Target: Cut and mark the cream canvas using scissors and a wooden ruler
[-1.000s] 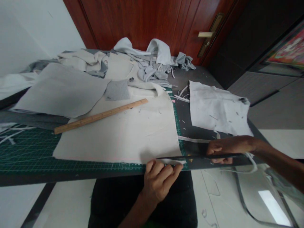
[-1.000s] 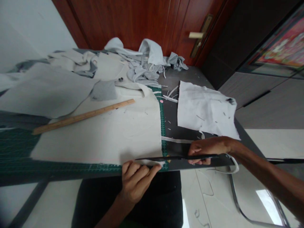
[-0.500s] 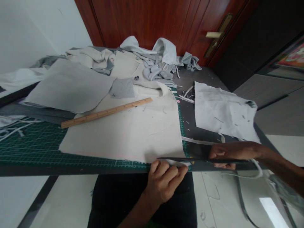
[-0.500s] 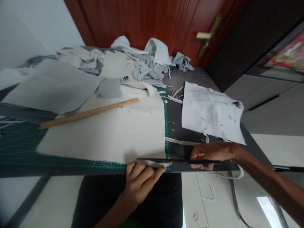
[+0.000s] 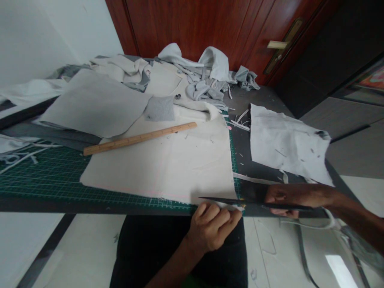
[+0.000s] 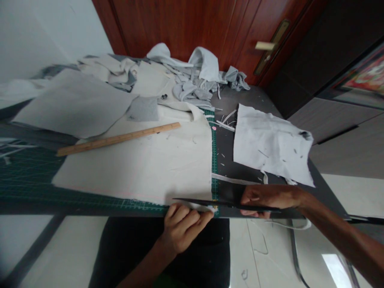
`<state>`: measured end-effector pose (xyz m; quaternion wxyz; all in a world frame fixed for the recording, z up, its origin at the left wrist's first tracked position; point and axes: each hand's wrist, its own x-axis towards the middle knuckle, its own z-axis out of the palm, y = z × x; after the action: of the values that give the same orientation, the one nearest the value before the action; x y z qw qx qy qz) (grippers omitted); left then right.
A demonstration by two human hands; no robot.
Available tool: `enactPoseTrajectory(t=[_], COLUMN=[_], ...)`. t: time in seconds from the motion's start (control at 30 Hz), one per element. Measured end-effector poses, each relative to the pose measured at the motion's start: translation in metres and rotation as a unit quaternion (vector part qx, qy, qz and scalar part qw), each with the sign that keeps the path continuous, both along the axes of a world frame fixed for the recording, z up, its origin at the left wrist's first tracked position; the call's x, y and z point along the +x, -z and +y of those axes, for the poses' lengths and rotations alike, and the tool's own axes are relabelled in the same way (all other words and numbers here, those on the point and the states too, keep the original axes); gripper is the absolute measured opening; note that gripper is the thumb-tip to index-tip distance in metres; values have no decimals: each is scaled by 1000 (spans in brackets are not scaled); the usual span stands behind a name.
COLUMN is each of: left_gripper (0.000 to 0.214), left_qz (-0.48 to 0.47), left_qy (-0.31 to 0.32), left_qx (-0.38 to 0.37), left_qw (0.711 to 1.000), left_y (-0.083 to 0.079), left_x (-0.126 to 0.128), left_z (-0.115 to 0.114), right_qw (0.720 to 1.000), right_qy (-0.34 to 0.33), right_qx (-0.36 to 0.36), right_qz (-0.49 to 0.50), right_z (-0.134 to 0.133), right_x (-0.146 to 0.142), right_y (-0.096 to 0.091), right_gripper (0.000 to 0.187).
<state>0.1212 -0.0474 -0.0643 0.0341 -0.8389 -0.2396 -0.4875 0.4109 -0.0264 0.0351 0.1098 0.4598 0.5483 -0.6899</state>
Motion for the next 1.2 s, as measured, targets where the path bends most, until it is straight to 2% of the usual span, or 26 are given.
enactPoseTrajectory(t=[0.13,0.43,0.7,0.87,0.97,1.2], left_gripper=[8,7,6,8,8,7], left_qz=[1,-22,-28,-20,-9,-28], left_qy=[4,23,22,27,29,41], left_qx=[6,9,8,1,-10,-2], left_qw=[1000,999,999,999,1000,999], left_y=[2,1,4,4,3,2], left_x=[-1,-1,0,-2,-3,-2], left_z=[0,1,2,0,-1,2], right_qw=[998,999,999,1000,1000,1000], right_qy=[11,8,3,-2,-4,7], right_qx=[-10,5,1,6,15,8], right_qz=[-61,-38,-37,-8,-7,5], right_z=[3,4,8,9,7,7], right_x=[-9,-16,-16,-23,-25,-22], right_y=[-1,-13,0,-2,-5,3], right_gripper=[71,62,55,71,74,65])
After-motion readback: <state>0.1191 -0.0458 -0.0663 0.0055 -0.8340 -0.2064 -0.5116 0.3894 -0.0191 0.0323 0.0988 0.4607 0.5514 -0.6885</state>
